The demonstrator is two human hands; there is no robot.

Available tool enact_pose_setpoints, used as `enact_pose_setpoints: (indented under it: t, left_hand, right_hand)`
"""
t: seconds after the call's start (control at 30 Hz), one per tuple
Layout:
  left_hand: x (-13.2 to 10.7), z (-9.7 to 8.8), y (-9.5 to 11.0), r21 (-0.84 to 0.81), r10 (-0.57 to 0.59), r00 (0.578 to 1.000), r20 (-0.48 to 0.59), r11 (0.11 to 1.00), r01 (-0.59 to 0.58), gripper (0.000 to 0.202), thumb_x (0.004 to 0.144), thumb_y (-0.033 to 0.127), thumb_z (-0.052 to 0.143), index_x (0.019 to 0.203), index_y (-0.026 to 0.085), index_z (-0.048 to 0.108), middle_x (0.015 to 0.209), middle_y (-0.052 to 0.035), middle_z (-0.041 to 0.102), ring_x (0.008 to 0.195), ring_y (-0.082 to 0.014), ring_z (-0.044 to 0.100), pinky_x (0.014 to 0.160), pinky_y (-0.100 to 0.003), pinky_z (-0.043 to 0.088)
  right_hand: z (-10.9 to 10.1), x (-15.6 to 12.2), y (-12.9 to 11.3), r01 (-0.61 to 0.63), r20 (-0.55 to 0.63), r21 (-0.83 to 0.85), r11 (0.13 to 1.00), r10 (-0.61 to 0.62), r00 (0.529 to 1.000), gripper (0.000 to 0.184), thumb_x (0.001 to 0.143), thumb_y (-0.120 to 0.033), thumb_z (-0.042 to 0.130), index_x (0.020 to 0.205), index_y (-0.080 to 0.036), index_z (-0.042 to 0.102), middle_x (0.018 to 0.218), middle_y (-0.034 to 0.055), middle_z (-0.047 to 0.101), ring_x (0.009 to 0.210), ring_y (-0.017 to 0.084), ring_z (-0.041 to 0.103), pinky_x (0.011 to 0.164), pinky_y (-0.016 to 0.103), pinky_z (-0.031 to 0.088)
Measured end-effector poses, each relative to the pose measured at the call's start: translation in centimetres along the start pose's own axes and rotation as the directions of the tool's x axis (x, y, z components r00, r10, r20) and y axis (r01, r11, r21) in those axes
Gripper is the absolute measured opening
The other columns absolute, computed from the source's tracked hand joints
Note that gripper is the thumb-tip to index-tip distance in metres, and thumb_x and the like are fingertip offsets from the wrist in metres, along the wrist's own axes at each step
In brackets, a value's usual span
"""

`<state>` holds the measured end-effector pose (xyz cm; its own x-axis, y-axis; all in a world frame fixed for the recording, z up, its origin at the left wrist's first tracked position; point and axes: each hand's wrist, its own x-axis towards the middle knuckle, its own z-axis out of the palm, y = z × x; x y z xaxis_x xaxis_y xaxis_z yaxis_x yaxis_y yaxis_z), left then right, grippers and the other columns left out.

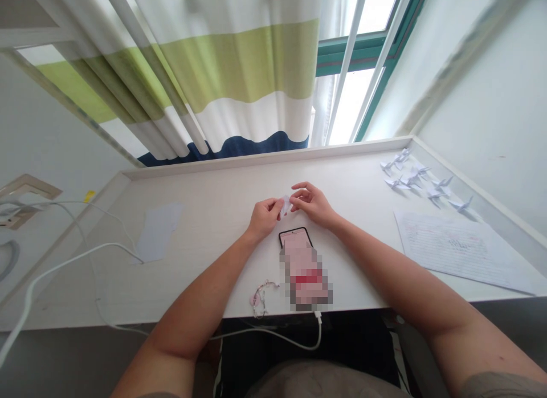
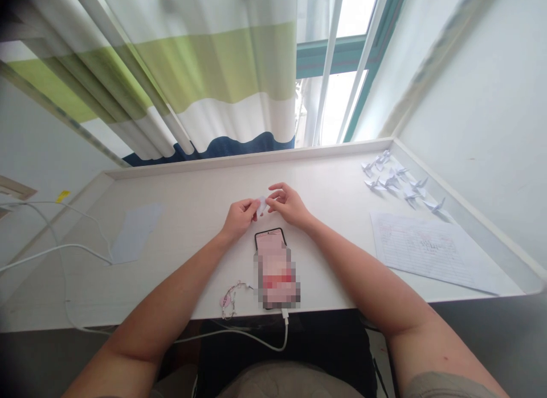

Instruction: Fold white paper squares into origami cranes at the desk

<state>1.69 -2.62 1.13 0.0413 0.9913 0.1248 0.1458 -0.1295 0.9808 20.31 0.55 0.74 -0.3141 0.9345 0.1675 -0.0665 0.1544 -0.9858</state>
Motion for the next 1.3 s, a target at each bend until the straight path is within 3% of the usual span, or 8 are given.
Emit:
enact_pose_setpoints:
  t: [0.2, 0.33, 0.43, 0.57, 0.7, 0.77, 1.0, 1.3]
  left_hand:
    - [0.0, 0.1, -0.5, -0.092, -0.088, 0.996, 0.003, 0.992, 0.088, 0.05, 0.086, 0.067, 0.074, 0.087, 0.017, 0.071, 0.071, -0.0047, 0.073, 0.055, -0.0151, 0.067, 0.047, -0.023, 0.043]
    - [0.0, 0.4, -0.7, -0.149, -0.144, 0.988, 0.05, 0.977, 0.15, 0.049, 0.087, 0.061, 0.078, 0.105, 0.019, 0.061, 0.075, -0.0034, 0.075, 0.058, -0.019, 0.075, 0.049, -0.023, 0.051]
    - [-0.1, 0.3, -0.6, -0.112, -0.133, 0.988, 0.078, 0.984, 0.142, 0.045, 0.091, 0.055, 0.075, 0.111, 0.021, 0.054, 0.072, -0.0018, 0.075, 0.06, -0.0195, 0.076, 0.051, -0.023, 0.052]
    - [-0.2, -0.4, -0.6, 0.023, -0.042, 0.997, 0.067, 0.999, 0.041, 0.039, 0.094, 0.047, 0.071, 0.121, 0.023, 0.054, 0.067, 0.0017, 0.073, 0.059, -0.0165, 0.071, 0.057, -0.023, 0.049]
    - [0.0, -1.2, -0.9, 0.252, 0.124, 0.988, 0.088, 0.957, -0.142, 0.017, 0.093, 0.033, 0.071, 0.108, 0.024, 0.07, 0.079, -0.0012, 0.074, 0.069, -0.0161, 0.066, 0.068, -0.026, 0.05]
    - [0.1, -1.4, -1.1, 0.354, 0.168, 0.98, 0.107, 0.915, -0.196, 0.019, 0.091, 0.027, 0.072, 0.11, 0.025, 0.073, 0.082, -0.0019, 0.074, 0.073, -0.0178, 0.065, 0.073, -0.029, 0.051]
    - [0.4, -1.2, -1.1, 0.614, 0.087, 0.977, 0.195, 0.766, -0.191, 0.027, 0.095, 0.026, 0.067, 0.12, 0.019, 0.075, 0.092, -0.0056, 0.072, 0.096, -0.0241, 0.064, 0.095, -0.038, 0.053]
    - [0.4, -1.1, -1.0, 0.692, 0.045, 0.976, 0.213, 0.698, -0.183, 0.033, 0.099, 0.032, 0.062, 0.125, 0.021, 0.078, 0.093, -0.0077, 0.069, 0.101, -0.0266, 0.063, 0.096, -0.04, 0.052]
  right_hand:
    - [-0.7, 0.3, 0.4, 0.041, 0.081, -0.025, 0.999, -0.039, 0.996, 0.047, 0.079, -0.047, 0.086, 0.113, -0.024, 0.063, 0.087, 0.0005, 0.074, 0.074, 0.018, 0.073, 0.075, 0.037, 0.06]
    - [-0.5, 0.3, 0.5, 0.07, 0.056, -0.129, 0.989, -0.063, 0.996, 0.034, 0.08, -0.043, 0.083, 0.104, -0.021, 0.072, 0.086, 0.0023, 0.074, 0.075, 0.017, 0.07, 0.075, 0.036, 0.057]
    - [-0.5, 0.2, 0.4, 0.075, 0.104, -0.185, 0.98, -0.056, 0.993, 0.034, 0.083, -0.041, 0.079, 0.111, -0.02, 0.077, 0.084, 0.0023, 0.074, 0.072, 0.016, 0.066, 0.073, 0.035, 0.055]
    - [-0.6, 0.1, 0.5, 0.078, 0.151, -0.245, 0.966, -0.041, 0.988, 0.035, 0.085, -0.04, 0.077, 0.112, -0.02, 0.08, 0.083, 0.0033, 0.076, 0.073, 0.018, 0.066, 0.074, 0.035, 0.054]
    - [-0.8, 0.3, 1.1, 0.079, 0.142, -0.341, 0.937, -0.032, 0.989, 0.029, 0.087, -0.037, 0.074, 0.108, -0.018, 0.081, 0.078, 0.003, 0.074, 0.071, 0.018, 0.064, 0.072, 0.035, 0.052]
    - [-0.9, 0.5, 1.3, 0.089, 0.148, -0.39, 0.916, -0.034, 0.988, 0.026, 0.087, -0.031, 0.072, 0.109, -0.018, 0.08, 0.081, 0.0036, 0.074, 0.074, 0.019, 0.065, 0.076, 0.036, 0.053]
    - [-0.9, 1.0, 1.7, 0.206, 0.182, -0.663, 0.72, -0.112, 0.977, 0.016, 0.087, -0.022, 0.074, 0.101, -0.023, 0.081, 0.109, 0.0093, 0.075, 0.108, 0.028, 0.065, 0.103, 0.047, 0.05]
    - [-1.1, 0.9, 1.7, 0.205, 0.208, -0.744, 0.636, -0.071, 0.976, 0.021, 0.092, -0.026, 0.069, 0.109, -0.022, 0.081, 0.111, 0.0115, 0.072, 0.11, 0.032, 0.062, 0.104, 0.049, 0.048]
